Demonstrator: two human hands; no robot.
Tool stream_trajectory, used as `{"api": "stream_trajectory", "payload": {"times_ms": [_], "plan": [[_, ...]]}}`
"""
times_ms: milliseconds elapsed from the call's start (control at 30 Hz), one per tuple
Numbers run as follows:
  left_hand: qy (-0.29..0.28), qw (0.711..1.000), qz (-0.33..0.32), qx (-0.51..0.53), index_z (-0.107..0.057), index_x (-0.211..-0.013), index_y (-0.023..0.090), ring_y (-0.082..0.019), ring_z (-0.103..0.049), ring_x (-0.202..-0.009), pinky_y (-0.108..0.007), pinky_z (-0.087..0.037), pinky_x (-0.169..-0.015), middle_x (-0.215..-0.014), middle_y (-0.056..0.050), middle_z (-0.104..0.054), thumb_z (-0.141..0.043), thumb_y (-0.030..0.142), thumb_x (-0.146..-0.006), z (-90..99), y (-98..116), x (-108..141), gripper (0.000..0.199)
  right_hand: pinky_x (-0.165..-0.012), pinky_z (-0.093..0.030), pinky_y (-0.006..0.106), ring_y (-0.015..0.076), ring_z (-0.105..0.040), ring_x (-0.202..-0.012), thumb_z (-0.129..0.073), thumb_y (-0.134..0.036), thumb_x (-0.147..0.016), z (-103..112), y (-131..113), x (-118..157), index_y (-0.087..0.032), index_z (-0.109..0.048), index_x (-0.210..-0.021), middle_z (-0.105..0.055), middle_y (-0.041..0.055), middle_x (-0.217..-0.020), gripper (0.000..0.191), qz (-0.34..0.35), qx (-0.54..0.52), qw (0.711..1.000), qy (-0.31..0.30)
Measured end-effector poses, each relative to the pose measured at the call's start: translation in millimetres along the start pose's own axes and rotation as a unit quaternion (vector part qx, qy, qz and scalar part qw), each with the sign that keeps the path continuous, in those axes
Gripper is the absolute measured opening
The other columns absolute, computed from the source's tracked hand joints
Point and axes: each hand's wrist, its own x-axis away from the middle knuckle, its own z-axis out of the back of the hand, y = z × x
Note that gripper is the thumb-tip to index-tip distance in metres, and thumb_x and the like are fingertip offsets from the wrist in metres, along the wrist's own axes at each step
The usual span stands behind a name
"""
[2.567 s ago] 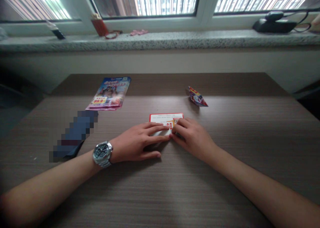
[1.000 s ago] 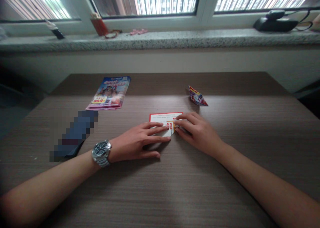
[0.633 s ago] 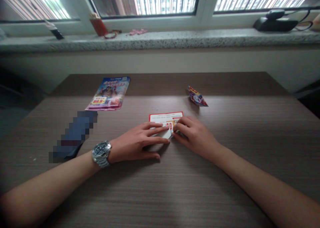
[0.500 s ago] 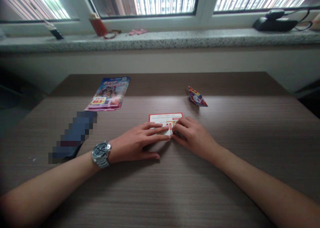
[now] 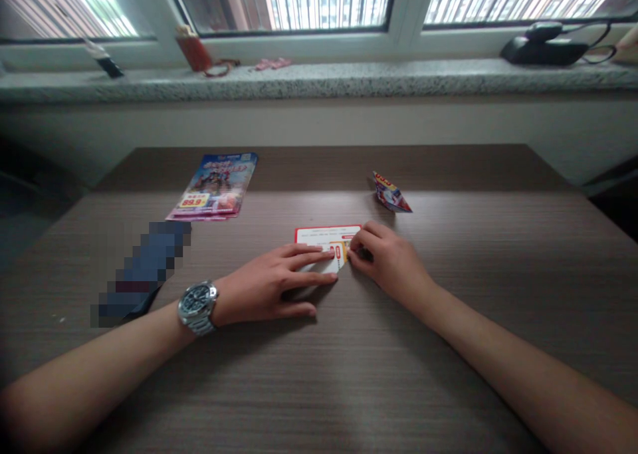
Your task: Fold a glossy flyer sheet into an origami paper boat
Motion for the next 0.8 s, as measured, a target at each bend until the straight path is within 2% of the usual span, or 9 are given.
{"api": "stream_trajectory", "payload": {"times_ms": [167, 333, 667, 800], "plan": [[-0.003, 1.0, -0.001, -0.002, -0.054, -0.145, 0.03, -0.03, -0.042, -0.144, -0.05, -0.04, -0.119, -0.161, -0.007, -0.039, -0.06, 0.055, -0.096, 1.8, 1.1, -0.4, 0.055, -0.067, -0.048, 0.033, 0.0197, -0.061, -0.074, -0.068, -0.024, -0.089, 5.8, 18.0, -6.0, -0.021, -0.064, -0.083, -0.062, 0.0033, -0.085, 0.009, -0.044, 0.014, 0.998, 0.029], [0.001, 1.0, -0.003, -0.003, -0.055, -0.145, 0.029, -0.03, -0.043, -0.143, -0.049, -0.04, -0.119, -0.161, -0.007, -0.04, -0.06, 0.054, -0.097, 2.0, 1.3, -0.7, 0.054, -0.066, -0.047, 0.032, 0.019, -0.06, -0.072, -0.068, -0.023, -0.089, 7.0, 22.7, -6.6, -0.021, -0.065, -0.08, -0.062, 0.003, -0.083, 0.01, -0.051, 0.012, 0.998, 0.036], [-0.007, 1.0, -0.001, -0.016, -0.057, -0.142, 0.031, -0.03, -0.043, -0.143, -0.049, -0.042, -0.117, -0.161, -0.006, -0.04, -0.06, 0.055, -0.096, 2.2, 1.0, -0.2, 0.052, -0.068, -0.048, 0.033, 0.0194, -0.061, -0.076, -0.067, -0.021, -0.09, 5.3, 24.2, -2.9, -0.02, -0.062, -0.081, -0.061, 0.0035, -0.086, 0.01, -0.03, 0.022, 0.998, 0.056], [0.002, 1.0, -0.009, -0.012, -0.058, -0.141, 0.031, -0.03, -0.043, -0.144, -0.05, -0.043, -0.117, -0.16, -0.005, -0.041, -0.061, 0.054, -0.096, 0.6, 0.6, 0.3, 0.05, -0.071, -0.051, 0.034, 0.0208, -0.063, -0.079, -0.065, -0.023, -0.092, 5.5, 21.7, 0.4, -0.019, -0.065, -0.089, -0.062, 0.0056, -0.091, 0.004, 0.001, 0.027, 0.997, 0.073]]}}
